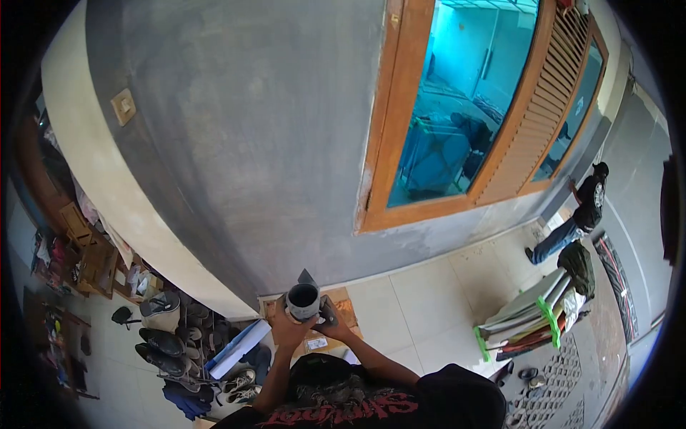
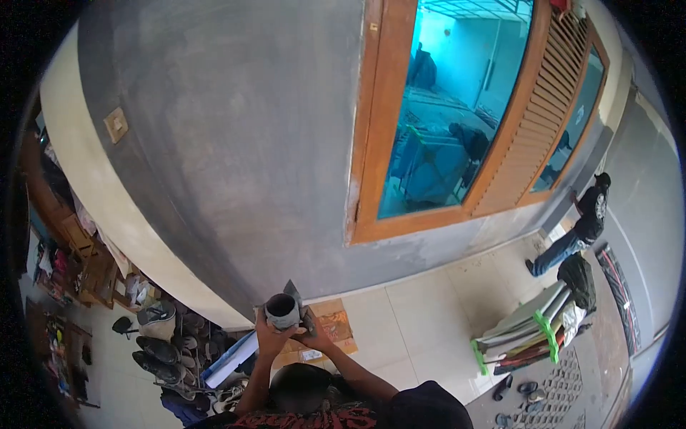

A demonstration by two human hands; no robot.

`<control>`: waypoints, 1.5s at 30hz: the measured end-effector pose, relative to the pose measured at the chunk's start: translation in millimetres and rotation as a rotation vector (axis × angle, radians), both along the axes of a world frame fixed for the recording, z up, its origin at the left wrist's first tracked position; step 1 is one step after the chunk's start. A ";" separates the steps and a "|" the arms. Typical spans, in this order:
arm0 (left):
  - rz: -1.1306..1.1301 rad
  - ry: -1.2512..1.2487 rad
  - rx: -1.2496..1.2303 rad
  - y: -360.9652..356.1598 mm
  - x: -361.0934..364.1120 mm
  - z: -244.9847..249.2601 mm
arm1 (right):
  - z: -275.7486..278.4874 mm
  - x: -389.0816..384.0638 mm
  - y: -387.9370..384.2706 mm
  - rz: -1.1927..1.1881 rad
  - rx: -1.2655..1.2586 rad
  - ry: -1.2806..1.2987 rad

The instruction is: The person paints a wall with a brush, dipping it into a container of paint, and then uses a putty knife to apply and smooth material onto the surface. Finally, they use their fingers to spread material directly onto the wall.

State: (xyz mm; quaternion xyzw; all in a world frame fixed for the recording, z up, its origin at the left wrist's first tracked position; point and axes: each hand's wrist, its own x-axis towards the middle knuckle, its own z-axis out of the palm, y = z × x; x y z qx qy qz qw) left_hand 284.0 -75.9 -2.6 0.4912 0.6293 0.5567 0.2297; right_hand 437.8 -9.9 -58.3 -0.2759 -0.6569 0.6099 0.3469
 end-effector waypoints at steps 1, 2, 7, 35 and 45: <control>-0.008 -0.004 -0.004 0.9 3.1 18.3 | -0.3 -2.9 2.0 -0.025 0.027 0.094; -0.016 -0.009 -0.009 1.2 6.5 36.5 | 2.1 -5.1 4.7 -0.049 0.051 0.188; -0.076 -0.089 -0.020 10.7 10.2 75.5 | 21.8 -0.3 16.5 -0.168 0.313 -0.017; 0.155 0.068 0.438 45.4 -133.3 88.3 | 31.2 -12.6 61.4 -0.078 -0.079 0.168; 0.323 -0.044 0.439 -41.7 -143.2 99.9 | 14.3 -3.9 71.6 -0.101 0.003 0.130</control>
